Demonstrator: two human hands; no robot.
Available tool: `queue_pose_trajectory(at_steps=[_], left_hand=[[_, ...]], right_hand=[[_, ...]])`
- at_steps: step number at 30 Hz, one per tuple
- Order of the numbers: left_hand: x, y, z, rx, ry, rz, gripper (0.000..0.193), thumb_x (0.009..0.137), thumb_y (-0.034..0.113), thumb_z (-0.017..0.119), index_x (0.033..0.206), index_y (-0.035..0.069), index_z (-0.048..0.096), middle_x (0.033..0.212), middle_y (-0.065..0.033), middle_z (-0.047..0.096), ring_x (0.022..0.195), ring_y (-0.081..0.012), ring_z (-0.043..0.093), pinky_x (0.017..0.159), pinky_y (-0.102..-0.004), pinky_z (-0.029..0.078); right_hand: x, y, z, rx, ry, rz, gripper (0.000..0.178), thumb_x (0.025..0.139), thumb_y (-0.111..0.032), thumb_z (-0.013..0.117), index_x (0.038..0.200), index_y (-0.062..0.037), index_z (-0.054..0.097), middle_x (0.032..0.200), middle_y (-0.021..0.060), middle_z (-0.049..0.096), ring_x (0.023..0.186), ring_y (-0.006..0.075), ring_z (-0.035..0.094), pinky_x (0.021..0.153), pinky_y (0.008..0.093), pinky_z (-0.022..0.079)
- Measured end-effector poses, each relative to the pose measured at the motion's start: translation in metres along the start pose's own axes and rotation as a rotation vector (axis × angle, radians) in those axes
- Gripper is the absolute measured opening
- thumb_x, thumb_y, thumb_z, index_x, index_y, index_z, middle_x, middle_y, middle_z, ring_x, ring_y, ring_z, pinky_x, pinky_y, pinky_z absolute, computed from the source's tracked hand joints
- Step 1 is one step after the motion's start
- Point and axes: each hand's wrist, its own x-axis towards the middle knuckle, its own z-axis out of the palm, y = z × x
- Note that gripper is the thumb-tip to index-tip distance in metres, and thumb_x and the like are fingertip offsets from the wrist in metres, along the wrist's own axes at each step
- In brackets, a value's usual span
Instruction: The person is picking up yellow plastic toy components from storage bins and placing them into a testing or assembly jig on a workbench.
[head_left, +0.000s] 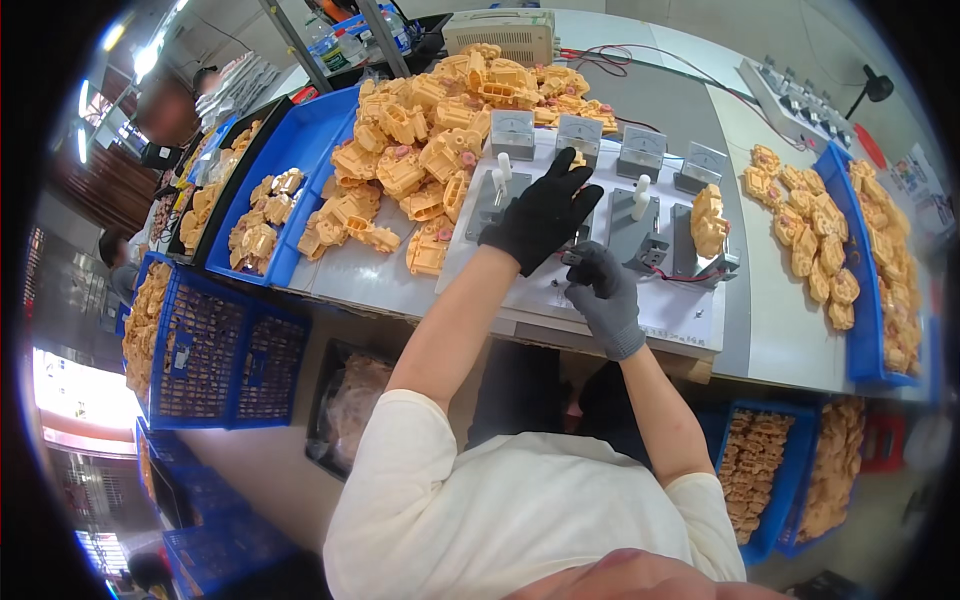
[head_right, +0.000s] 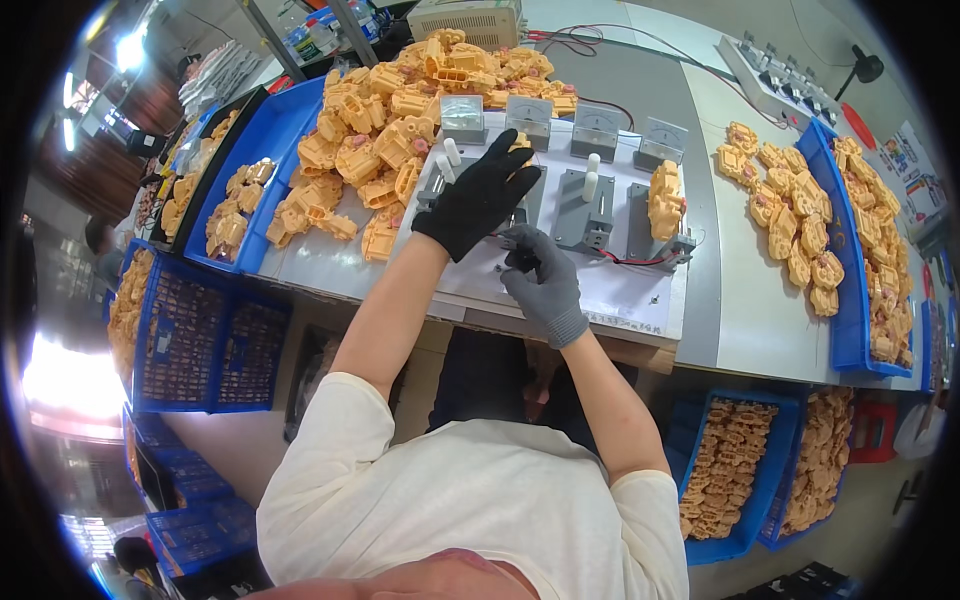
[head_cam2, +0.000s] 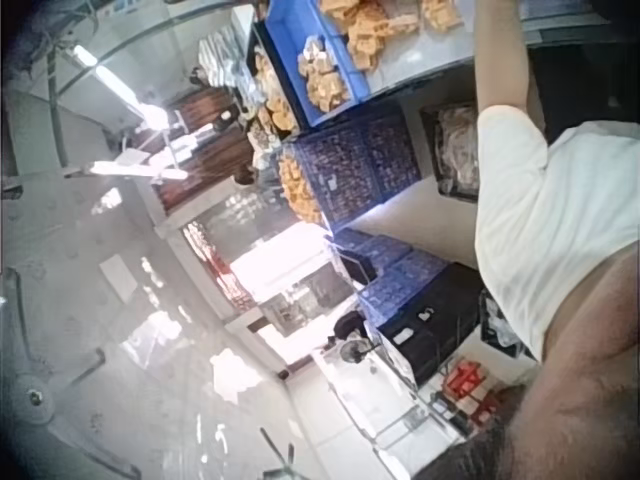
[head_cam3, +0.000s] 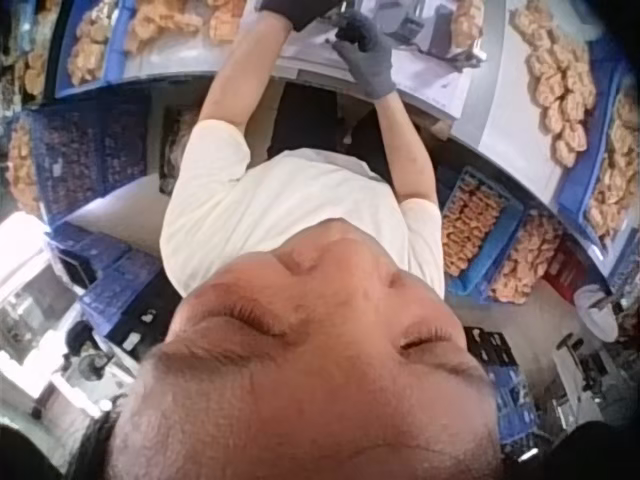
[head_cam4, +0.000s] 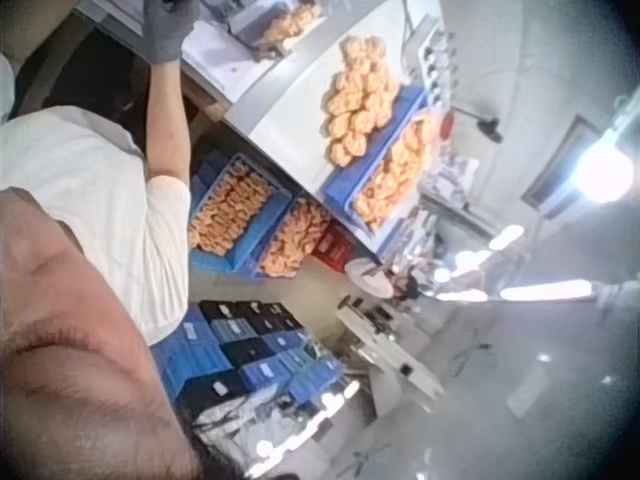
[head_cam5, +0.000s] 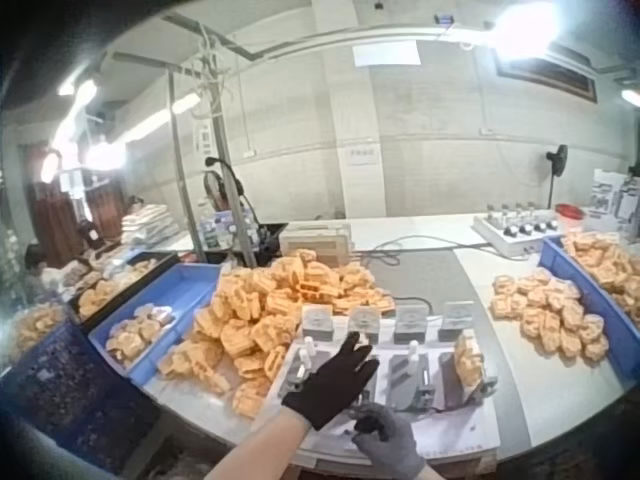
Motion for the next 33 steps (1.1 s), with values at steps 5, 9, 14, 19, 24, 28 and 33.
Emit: queue_pose_trajectory(at_steps=[5, 9, 14, 19, 24, 28, 33], left_hand=[[-0.008, 0.013, -0.014, 0.479, -0.061, 0.290, 0.037, 0.080, 0.010, 0.057, 0.116, 0.004, 0.055, 0.128, -0.0237, 0.049, 0.127, -0.0421, 0.040, 0.100, -0.0443, 0.041], [-0.033, 0.037, -0.014, -0.017, 0.549, 0.068, 0.037, 0.083, 0.016, 0.067, 0.118, 0.007, 0.056, 0.124, -0.0198, 0.052, 0.118, -0.0335, 0.050, 0.094, -0.0397, 0.044], [-0.078, -0.019, -0.047, 0.152, 0.771, -0.134, 0.038, 0.077, 0.007, 0.069, 0.113, 0.008, 0.058, 0.120, -0.0168, 0.052, 0.114, -0.0333, 0.050, 0.097, -0.0400, 0.041], [-0.134, -0.116, -0.083, 0.812, 0.624, -0.762, 0.050, 0.070, 0.038, 0.071, 0.117, 0.022, 0.061, 0.129, -0.0223, 0.041, 0.120, -0.0430, 0.035, 0.096, -0.0538, 0.036], [-0.182, -0.182, -0.079, 0.610, 0.431, -0.711, 0.046, 0.078, 0.036, 0.067, 0.116, 0.009, 0.062, 0.125, -0.0230, 0.053, 0.128, -0.0392, 0.037, 0.106, -0.0454, 0.032], [-0.189, -0.206, -0.078, 0.691, 0.222, -0.790, 0.035, 0.080, 0.032, 0.062, 0.100, 0.002, 0.065, 0.120, -0.0257, 0.052, 0.120, -0.0391, 0.042, 0.104, -0.0440, 0.034], [-0.177, -0.212, -0.069, 0.817, 0.288, -0.545, 0.023, 0.088, 0.019, 0.052, 0.080, 0.004, 0.067, 0.083, -0.0173, 0.065, 0.092, -0.0341, 0.058, 0.092, -0.0421, 0.042]], right_hand=[[0.001, 0.006, 0.009, -0.418, 0.168, -0.188, 0.057, 0.067, -0.012, 0.075, 0.118, -0.0058, 0.052, 0.099, 0.0114, 0.059, 0.090, 0.0244, 0.059, 0.081, 0.0370, 0.048], [0.006, 0.011, 0.019, -0.984, 0.214, -0.078, 0.050, 0.064, -0.023, 0.082, 0.102, -0.0064, 0.055, 0.098, 0.0114, 0.057, 0.093, 0.0318, 0.057, 0.079, 0.0430, 0.046], [0.007, 0.011, 0.023, -1.006, 0.214, 0.001, 0.046, 0.067, -0.022, 0.080, 0.103, -0.0058, 0.056, 0.098, 0.0108, 0.059, 0.093, 0.0309, 0.057, 0.079, 0.0430, 0.045], [0.003, 0.004, 0.024, -0.849, 0.288, -0.157, 0.032, 0.074, -0.015, 0.075, 0.099, -0.0042, 0.059, 0.089, 0.0109, 0.060, 0.077, 0.0244, 0.059, 0.068, 0.0361, 0.048], [-0.027, -0.006, 0.011, -0.605, 0.291, -0.345, 0.023, 0.073, 0.000, 0.070, 0.093, -0.0044, 0.059, 0.083, 0.0066, 0.060, 0.063, 0.0166, 0.053, 0.057, 0.0286, 0.045], [-0.057, -0.023, -0.045, -0.922, 0.471, -0.488, 0.026, 0.071, 0.002, 0.071, 0.093, -0.0043, 0.059, 0.085, 0.0076, 0.062, 0.068, 0.0197, 0.058, 0.058, 0.0291, 0.045], [-0.074, -0.033, -0.119, -1.032, 0.764, -0.226, 0.022, 0.077, -0.003, 0.068, 0.099, -0.0016, 0.062, 0.087, 0.0092, 0.063, 0.072, 0.0181, 0.060, 0.063, 0.0280, 0.048]])
